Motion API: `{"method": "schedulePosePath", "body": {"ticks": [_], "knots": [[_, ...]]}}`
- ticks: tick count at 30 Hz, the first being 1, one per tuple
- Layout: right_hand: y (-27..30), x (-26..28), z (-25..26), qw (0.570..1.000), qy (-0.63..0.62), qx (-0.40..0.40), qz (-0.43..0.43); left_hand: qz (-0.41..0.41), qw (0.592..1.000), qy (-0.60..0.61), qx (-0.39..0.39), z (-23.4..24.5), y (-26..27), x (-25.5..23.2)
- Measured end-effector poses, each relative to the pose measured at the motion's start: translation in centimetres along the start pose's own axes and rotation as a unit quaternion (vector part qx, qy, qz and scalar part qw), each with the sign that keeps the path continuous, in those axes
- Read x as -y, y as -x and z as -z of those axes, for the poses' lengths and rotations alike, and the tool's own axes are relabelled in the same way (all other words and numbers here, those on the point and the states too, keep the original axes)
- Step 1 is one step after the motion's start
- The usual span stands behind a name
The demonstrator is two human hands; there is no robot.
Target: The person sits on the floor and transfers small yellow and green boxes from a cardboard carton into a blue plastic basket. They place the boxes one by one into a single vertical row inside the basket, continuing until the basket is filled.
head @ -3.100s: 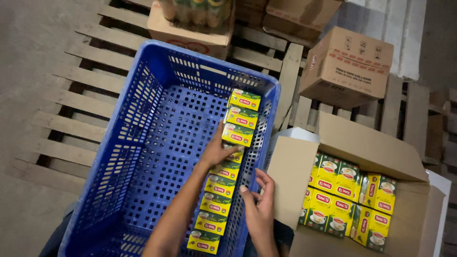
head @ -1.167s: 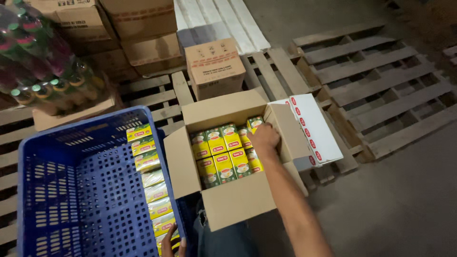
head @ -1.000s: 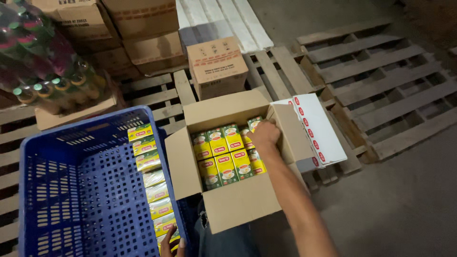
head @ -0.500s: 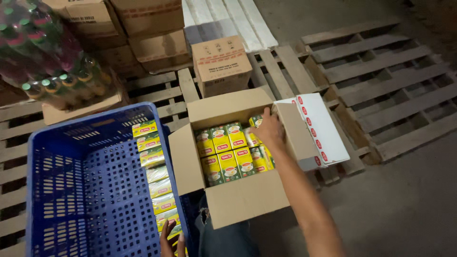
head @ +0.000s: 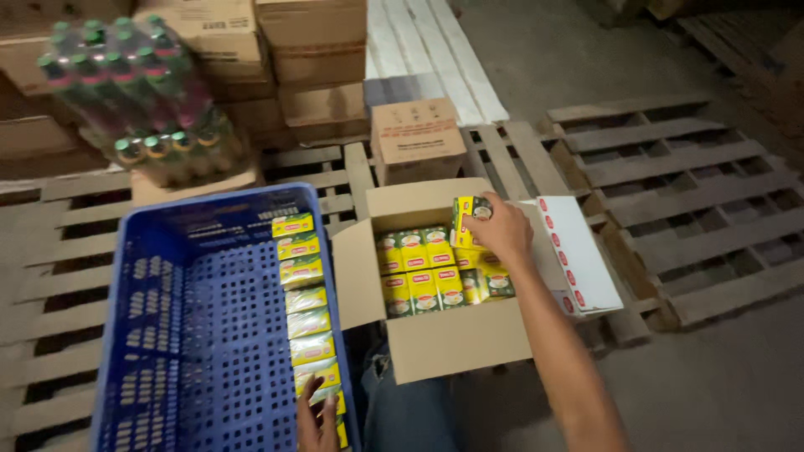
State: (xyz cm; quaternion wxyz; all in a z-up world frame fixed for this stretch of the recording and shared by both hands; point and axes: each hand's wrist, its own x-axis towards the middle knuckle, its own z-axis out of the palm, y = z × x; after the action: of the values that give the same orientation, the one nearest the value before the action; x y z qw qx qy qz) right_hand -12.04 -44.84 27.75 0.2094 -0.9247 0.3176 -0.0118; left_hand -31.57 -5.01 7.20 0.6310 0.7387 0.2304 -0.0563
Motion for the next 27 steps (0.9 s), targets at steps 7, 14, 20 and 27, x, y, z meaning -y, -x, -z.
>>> {"method": "schedulePosePath", "body": {"ticks": [7, 14, 20, 27], "knots": [[5.0, 3.6, -7.4, 0.910, -0.395, 0.100, -0.073, -0.159, 0.982, -0.032, 0.097, 1.6, -2.4, 0.8], [14.0, 8.5, -17.4, 0.900, -0.399, 0.118, 0.131, 0.024, 0.979, 0.154, 0.133, 2.6, -6.1, -6.5], [19.7, 12.4, -23.9, 0.889, -0.381, 0.226, 0.115, 0.097, 0.938, 0.326, 0.070, 3.8, -10.4, -7.0], [18.1, 14.9, -23.8, 0.940, -0.219, 0.216, 0.146, 0.106, 0.931, 0.348, -0.034, 4.1, -12.9, -6.1]]}}
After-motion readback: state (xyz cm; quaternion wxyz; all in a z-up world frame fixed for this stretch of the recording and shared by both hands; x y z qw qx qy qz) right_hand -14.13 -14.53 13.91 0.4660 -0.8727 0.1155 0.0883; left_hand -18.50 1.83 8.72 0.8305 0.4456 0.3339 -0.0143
